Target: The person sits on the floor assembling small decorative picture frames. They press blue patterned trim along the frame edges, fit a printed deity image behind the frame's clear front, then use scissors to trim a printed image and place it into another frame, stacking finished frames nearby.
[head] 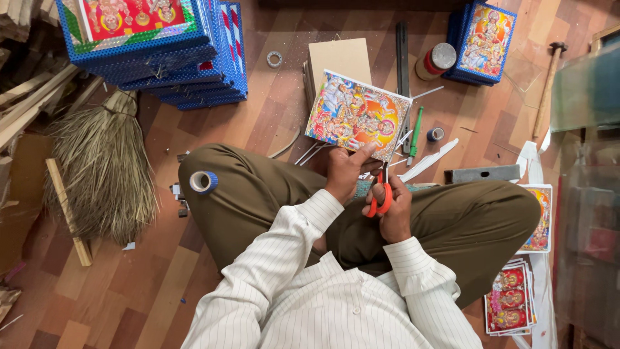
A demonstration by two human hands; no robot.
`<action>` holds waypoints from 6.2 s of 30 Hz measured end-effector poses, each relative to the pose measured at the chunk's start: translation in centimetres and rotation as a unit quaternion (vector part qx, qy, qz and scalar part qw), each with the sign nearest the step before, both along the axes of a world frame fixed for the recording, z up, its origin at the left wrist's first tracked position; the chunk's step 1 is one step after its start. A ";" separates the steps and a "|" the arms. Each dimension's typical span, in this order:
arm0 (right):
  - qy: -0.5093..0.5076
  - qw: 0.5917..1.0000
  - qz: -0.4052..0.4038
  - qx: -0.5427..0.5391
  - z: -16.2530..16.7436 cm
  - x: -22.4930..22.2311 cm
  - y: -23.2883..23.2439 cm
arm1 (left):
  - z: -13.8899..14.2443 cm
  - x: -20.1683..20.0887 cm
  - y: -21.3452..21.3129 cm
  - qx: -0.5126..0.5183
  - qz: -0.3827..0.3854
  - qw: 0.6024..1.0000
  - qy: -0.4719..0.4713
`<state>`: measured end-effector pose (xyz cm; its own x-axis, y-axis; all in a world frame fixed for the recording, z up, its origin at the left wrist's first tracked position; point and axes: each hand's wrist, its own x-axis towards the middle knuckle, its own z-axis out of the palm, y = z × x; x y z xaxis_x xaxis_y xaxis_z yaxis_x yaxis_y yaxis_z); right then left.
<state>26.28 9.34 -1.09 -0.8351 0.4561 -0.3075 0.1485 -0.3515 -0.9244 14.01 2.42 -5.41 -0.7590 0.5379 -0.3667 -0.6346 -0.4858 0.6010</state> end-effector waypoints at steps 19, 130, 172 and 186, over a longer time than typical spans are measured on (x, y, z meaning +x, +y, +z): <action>0.011 0.999 -0.029 0.012 -0.2 0.0 -0.5 | 1.2 0.2 -0.4 0.002 -0.014 1.000 0.013; -0.042 0.998 0.040 -0.005 -0.8 0.1 -2.1 | -1.9 -1.5 0.6 0.006 0.134 0.991 -0.027; -0.001 1.000 -0.016 -0.024 -1.1 0.1 -1.0 | -1.2 0.6 0.5 0.002 0.070 0.998 0.001; 0.018 0.998 -0.052 -0.011 -0.5 -0.1 0.2 | 1.3 1.9 -0.1 -0.069 0.036 0.993 0.088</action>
